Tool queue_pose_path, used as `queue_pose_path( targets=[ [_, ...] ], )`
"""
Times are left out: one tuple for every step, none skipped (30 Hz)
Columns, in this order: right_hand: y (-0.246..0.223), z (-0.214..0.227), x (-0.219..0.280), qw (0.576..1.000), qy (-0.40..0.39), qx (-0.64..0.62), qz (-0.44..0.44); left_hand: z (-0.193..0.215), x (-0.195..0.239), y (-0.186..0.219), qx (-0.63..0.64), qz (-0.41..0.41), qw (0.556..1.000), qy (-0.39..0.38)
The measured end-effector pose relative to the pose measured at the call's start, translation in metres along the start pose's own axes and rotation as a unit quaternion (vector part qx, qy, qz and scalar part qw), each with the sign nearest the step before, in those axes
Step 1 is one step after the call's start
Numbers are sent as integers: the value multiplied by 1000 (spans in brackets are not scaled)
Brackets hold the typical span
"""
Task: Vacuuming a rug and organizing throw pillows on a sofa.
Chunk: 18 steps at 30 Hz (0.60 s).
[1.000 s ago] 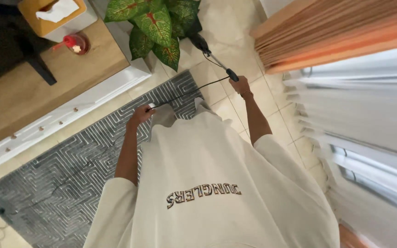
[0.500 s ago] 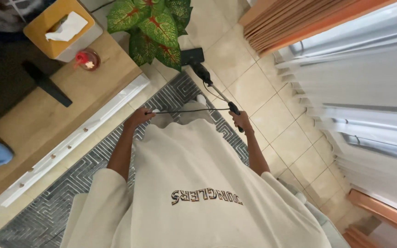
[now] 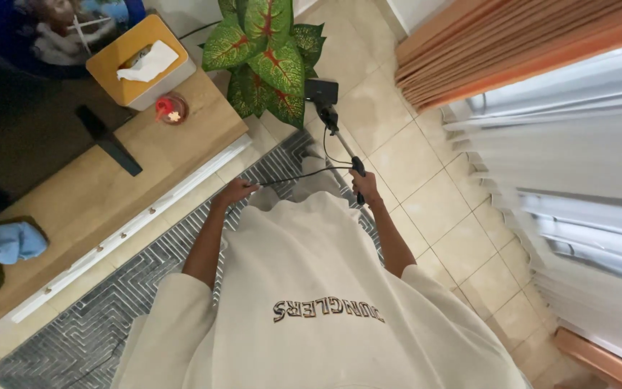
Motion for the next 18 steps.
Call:
queue_pose_path(
  targets=[
    [-18, -2, -7, 998, -23, -55, 0, 0, -3, 6, 3, 10, 1000, -4],
    [-35, 1, -14, 993, -42, -110, 0, -4, -10, 15, 7, 18, 1000, -11],
    [-50, -3, -26, 993, -43, -108, -1, -6, -18, 19, 9, 18, 1000, -10],
    [-65, -7, -35, 987, -64, -146, 3, -9, -24, 23, 43, 41, 998, 3],
    [-79, -10, -46, 979, -85, -184, 7, -12, -31, 28, 78, 63, 995, 17],
    [-88, -15, -63, 979, -86, -183, 7, -14, -40, 33, 78, 63, 995, 18],
    [-98, -19, -80, 975, -90, -205, 6, -16, -49, 37, 78, 76, 994, 23],
    [-105, -24, -96, 969, -95, -228, 4, -18, -56, 41, 77, 90, 993, 29],
    [-113, -25, -109, 969, -97, -227, 2, -24, -65, 42, 78, 92, 992, 30],
    [-124, -28, -124, 965, -96, -243, 12, -28, -73, 42, 68, 90, 993, 44],
    [-135, -31, -138, 961, -94, -259, 21, -31, -82, 43, 58, 88, 993, 57],
    [-140, -31, -153, 961, -99, -256, 20, -36, -87, 49, 60, 91, 992, 60],
    [-145, -31, -168, 954, -95, -284, 3, -39, -92, 56, 84, 71, 991, 79],
    [-150, -31, -184, 947, -91, -309, -15, -43, -98, 64, 110, 50, 988, 99],
    [-156, -29, -197, 947, -95, -305, -16, -48, -102, 69, 113, 52, 987, 103],
    [-163, -26, -211, 941, -75, -329, -17, -50, -106, 78, 93, -9, 987, 129],
    [-169, -23, -224, 934, -55, -353, -18, -53, -110, 86, 72, -71, 983, 153],
    [-179, -20, -238, 934, -58, -351, -18, -57, -113, 98, 73, -69, 983, 155]
  ],
)
Point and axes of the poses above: each hand's wrist, its own x-axis away from the middle knuckle, its own z-axis out of the back of the hand, y = z × x, the point moved 2 cm from there along -x, towards the middle knuckle, and after that the axes turned 8 degrees about x, right-handed, at the moved point
